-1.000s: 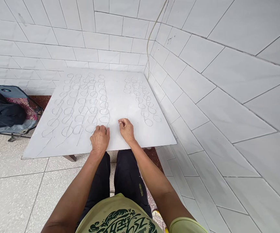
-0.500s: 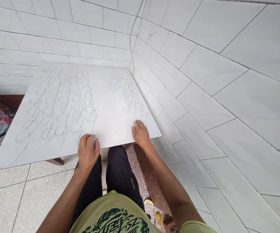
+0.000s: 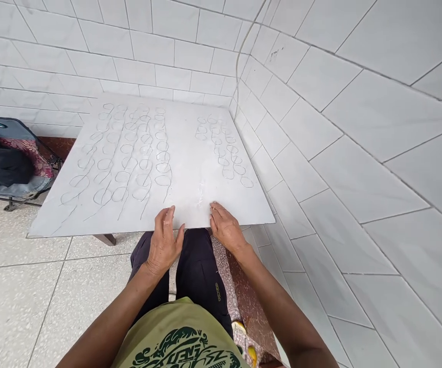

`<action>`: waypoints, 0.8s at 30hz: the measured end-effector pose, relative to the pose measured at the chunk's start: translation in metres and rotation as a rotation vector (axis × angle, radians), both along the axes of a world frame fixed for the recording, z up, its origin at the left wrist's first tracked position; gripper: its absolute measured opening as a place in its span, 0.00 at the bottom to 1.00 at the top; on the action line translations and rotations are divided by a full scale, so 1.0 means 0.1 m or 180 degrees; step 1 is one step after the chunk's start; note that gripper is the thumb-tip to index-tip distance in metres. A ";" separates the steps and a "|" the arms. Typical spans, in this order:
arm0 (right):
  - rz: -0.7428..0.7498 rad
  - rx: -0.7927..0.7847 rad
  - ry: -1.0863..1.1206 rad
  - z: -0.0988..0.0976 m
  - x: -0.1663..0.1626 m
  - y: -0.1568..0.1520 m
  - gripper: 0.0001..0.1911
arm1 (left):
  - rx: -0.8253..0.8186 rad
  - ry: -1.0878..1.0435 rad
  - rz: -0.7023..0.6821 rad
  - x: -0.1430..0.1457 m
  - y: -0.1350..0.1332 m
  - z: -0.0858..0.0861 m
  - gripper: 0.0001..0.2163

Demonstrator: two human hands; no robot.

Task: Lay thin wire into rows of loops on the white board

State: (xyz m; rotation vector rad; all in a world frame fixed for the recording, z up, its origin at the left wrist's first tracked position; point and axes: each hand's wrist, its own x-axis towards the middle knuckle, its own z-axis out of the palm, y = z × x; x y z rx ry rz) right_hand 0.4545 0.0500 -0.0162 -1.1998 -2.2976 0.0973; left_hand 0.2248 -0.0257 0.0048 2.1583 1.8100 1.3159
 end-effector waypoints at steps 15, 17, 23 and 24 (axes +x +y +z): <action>0.1236 0.0018 -0.0389 0.12 -0.45 0.27 0.26 | -0.0144 0.0792 -0.0007 -0.18 0.00 -0.01 0.12; 0.1243 0.0057 -0.0350 0.10 -0.43 0.26 0.26 | -0.0131 0.0787 -0.0057 -0.19 -0.01 -0.02 0.10; 0.1451 0.0124 -0.0484 0.15 -0.47 0.31 0.26 | -0.0033 0.0563 -0.0200 -0.20 -0.01 -0.02 0.10; 0.1484 0.0110 -0.0482 0.17 -0.49 0.32 0.26 | -0.0026 0.0523 -0.0189 -0.21 -0.02 -0.03 0.10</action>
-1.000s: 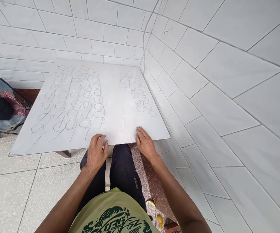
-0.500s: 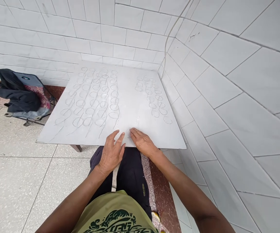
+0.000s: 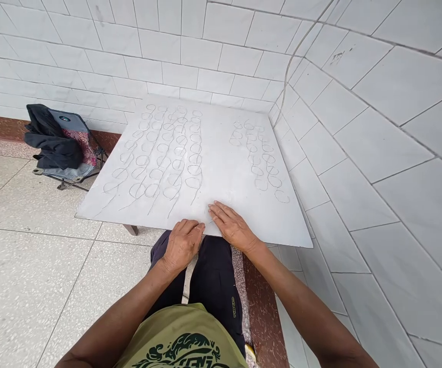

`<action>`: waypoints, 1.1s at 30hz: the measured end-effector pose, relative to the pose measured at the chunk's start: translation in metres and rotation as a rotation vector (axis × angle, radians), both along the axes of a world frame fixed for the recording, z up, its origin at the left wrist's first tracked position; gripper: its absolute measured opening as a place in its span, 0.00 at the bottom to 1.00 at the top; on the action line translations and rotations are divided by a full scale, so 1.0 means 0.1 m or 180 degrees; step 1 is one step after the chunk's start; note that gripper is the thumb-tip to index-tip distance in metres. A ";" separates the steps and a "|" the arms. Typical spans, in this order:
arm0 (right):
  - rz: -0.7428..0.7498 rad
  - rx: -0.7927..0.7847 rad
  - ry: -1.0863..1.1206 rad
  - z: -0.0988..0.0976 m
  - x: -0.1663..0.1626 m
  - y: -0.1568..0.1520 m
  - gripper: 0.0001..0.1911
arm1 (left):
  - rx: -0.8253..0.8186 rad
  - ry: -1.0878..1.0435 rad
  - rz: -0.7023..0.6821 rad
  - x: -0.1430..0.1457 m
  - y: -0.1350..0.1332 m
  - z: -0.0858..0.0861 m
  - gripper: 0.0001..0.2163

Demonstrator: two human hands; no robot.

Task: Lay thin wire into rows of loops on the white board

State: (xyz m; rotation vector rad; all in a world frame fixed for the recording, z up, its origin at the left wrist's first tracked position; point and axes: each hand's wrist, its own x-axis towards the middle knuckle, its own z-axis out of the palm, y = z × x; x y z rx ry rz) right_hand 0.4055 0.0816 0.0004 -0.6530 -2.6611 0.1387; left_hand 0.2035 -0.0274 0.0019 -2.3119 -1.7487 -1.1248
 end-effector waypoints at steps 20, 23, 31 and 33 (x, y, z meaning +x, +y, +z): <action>-0.0151 -0.0043 0.0101 -0.03 0.10 -0.06 0.23 | -0.0007 -0.0318 -0.0264 -0.05 -0.05 -0.02 0.10; -0.0191 0.0046 0.0020 -0.11 0.17 -0.08 0.24 | -0.0023 -0.0356 -0.0147 -0.11 -0.09 0.01 0.11; -0.0262 -0.0004 0.0396 -0.20 0.14 -0.09 0.21 | 0.0119 -0.0557 0.0652 -0.62 -0.28 0.02 0.10; -0.0280 -0.0002 0.0488 -0.20 0.13 -0.10 0.21 | 0.0107 -0.0551 0.0736 -0.70 -0.30 -0.01 0.10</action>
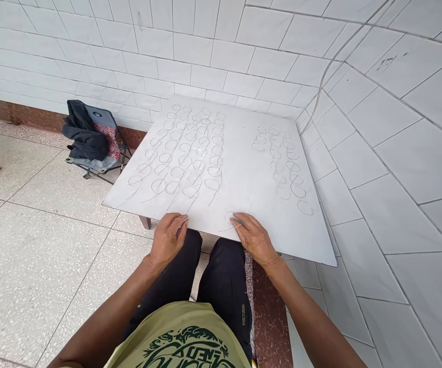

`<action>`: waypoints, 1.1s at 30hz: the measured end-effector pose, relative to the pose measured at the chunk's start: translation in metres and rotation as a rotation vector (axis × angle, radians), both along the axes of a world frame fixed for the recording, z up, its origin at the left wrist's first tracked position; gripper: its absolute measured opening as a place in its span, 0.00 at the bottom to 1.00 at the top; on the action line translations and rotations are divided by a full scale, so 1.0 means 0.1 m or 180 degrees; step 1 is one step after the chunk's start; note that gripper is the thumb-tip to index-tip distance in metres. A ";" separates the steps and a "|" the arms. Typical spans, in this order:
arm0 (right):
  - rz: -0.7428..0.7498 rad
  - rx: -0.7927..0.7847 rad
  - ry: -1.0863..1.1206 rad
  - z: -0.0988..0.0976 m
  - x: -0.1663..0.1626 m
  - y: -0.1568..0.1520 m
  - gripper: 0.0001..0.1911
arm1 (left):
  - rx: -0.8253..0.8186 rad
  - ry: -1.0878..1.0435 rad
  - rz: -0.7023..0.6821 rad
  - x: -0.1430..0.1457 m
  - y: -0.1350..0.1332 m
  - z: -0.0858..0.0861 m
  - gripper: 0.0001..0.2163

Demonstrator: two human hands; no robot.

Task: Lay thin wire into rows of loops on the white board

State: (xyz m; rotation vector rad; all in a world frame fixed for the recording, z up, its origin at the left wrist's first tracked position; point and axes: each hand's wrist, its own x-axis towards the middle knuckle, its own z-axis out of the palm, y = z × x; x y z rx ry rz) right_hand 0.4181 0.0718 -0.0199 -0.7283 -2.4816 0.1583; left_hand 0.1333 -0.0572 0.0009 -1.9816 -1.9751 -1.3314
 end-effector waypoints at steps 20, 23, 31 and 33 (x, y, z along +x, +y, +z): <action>0.0381 0.0505 -0.0430 0.24 -0.28 0.21 0.24 | -0.0075 0.0218 -0.0419 0.54 0.20 0.09 0.15; 0.0495 0.0628 -0.0494 0.29 -0.44 0.32 0.22 | -0.0075 0.0206 -0.0417 0.52 0.26 0.06 0.09; 0.0702 0.0671 -0.0619 0.25 -0.63 0.58 0.17 | -0.0089 0.0279 -0.0111 0.50 0.38 -0.02 0.07; 0.0701 0.0645 -0.0616 0.22 -0.64 0.62 0.17 | -0.0155 0.0331 -0.0033 0.51 0.43 -0.02 0.06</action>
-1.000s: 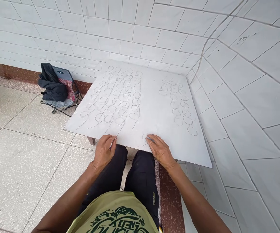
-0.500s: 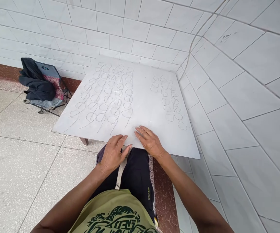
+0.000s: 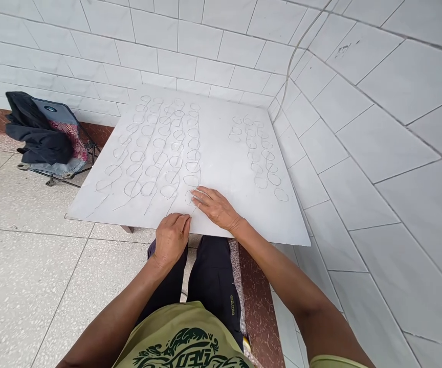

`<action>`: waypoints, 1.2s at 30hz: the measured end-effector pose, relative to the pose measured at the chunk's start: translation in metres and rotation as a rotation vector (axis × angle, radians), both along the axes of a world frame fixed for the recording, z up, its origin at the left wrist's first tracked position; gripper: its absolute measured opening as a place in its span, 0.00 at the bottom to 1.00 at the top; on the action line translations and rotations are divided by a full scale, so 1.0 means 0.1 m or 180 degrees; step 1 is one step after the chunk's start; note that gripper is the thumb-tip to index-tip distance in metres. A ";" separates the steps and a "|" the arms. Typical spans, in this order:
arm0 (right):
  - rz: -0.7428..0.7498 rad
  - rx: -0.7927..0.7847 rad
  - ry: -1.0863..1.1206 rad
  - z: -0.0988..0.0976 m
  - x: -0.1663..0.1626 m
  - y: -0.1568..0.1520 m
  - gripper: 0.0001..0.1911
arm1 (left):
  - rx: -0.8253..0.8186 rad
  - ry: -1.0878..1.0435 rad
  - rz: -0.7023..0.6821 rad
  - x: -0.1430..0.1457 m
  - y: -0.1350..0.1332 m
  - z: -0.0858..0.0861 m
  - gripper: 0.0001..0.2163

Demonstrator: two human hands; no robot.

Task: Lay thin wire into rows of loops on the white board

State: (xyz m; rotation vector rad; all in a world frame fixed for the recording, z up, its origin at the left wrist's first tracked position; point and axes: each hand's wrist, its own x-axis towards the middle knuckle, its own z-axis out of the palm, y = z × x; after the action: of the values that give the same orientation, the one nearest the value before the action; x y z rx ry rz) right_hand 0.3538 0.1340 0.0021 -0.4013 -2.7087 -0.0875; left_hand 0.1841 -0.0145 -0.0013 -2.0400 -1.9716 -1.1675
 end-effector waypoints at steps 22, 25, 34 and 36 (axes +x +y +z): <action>-0.0791 -0.0666 0.0941 -0.12 0.09 -0.02 0.23 | 0.0013 0.0295 0.0332 0.08 0.22 -0.08 0.06; -0.0926 -0.0671 0.0952 -0.15 0.09 -0.01 0.22 | -0.0012 0.0274 0.0340 0.08 0.22 -0.09 0.07; -0.1140 -0.0630 0.1055 -0.18 0.08 -0.01 0.19 | -0.0145 0.0272 0.0414 0.10 0.23 -0.09 0.08; -0.1167 -0.0635 0.1078 -0.18 0.07 -0.01 0.19 | -0.0180 0.0276 0.0436 0.10 0.23 -0.08 0.08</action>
State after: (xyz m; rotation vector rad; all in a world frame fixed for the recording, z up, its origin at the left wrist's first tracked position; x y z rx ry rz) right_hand 0.3612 0.1335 -0.0164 -0.8841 -2.2906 0.1389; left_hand 0.1945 0.0088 -0.0092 -1.9107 -2.0872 -0.9902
